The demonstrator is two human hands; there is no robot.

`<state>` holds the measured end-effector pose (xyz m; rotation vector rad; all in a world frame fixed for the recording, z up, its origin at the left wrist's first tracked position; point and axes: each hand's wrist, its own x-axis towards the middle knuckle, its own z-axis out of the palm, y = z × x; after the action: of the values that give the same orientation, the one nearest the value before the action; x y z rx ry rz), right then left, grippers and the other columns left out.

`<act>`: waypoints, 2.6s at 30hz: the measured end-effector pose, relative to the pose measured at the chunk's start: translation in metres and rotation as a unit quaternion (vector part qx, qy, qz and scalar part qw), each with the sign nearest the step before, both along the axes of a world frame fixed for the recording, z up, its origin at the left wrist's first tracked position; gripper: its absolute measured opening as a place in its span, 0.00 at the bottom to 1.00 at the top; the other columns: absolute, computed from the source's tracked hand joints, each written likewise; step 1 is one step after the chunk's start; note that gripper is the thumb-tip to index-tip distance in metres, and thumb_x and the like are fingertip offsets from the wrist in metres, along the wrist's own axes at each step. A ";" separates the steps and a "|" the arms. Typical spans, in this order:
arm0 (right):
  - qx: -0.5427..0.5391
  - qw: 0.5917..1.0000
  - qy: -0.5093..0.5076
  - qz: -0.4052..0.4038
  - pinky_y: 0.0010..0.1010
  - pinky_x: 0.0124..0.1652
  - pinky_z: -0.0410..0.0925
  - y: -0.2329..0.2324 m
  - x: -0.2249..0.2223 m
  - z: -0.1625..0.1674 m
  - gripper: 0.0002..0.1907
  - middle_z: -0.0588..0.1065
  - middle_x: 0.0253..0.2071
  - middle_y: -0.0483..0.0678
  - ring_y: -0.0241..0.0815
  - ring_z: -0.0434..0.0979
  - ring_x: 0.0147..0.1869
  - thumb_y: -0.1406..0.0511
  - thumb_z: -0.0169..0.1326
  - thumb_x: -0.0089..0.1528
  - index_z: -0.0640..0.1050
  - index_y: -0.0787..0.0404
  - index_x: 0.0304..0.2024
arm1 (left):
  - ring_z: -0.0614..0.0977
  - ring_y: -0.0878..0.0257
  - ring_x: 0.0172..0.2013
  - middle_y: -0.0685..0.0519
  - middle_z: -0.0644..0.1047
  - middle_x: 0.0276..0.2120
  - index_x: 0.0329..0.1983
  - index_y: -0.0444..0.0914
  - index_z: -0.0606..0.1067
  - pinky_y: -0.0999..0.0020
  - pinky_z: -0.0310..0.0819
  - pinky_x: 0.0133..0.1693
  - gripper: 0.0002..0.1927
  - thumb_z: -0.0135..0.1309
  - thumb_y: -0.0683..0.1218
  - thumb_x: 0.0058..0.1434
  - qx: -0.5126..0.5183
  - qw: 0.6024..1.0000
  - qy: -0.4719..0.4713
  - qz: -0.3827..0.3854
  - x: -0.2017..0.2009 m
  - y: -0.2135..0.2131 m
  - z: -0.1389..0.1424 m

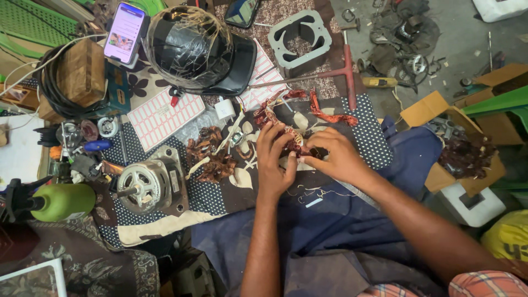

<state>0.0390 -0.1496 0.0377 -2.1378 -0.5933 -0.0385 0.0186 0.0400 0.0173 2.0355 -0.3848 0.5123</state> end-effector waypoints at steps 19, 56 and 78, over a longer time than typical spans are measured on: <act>0.049 0.986 0.154 0.044 0.28 0.34 0.69 -0.015 0.012 -0.016 0.10 0.80 0.31 0.46 0.34 0.78 0.32 0.65 0.62 0.59 0.80 0.64 0.40 | 0.65 0.43 0.71 0.47 0.69 0.66 0.55 0.41 0.77 0.49 0.60 0.71 0.21 0.61 0.39 0.57 -0.027 0.998 0.054 -0.022 0.000 0.003 -0.006; -0.115 0.986 0.068 0.097 0.42 0.43 0.70 -0.025 0.018 0.012 0.15 0.75 0.37 0.55 0.56 0.78 0.41 0.70 0.58 0.57 0.81 0.65 0.47 | 0.74 0.49 0.43 0.47 0.72 0.41 0.54 0.40 0.73 0.54 0.72 0.45 0.24 0.62 0.45 0.53 0.051 0.989 0.055 0.125 -0.012 -0.031 0.013; 0.269 0.923 0.242 0.136 0.31 0.44 0.70 -0.029 0.022 -0.018 0.04 0.74 0.43 0.51 0.39 0.74 0.42 0.74 0.49 0.60 0.74 0.66 0.30 | 0.69 0.58 0.58 0.49 0.66 0.56 0.60 0.38 0.63 0.62 0.64 0.62 0.27 0.45 0.34 0.55 -0.551 0.832 0.061 -0.005 -0.023 -0.026 -0.048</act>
<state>0.0605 -0.1782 0.0202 -1.4410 -0.5044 0.4236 -0.0041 0.0145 -0.0303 0.9225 0.0198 0.4355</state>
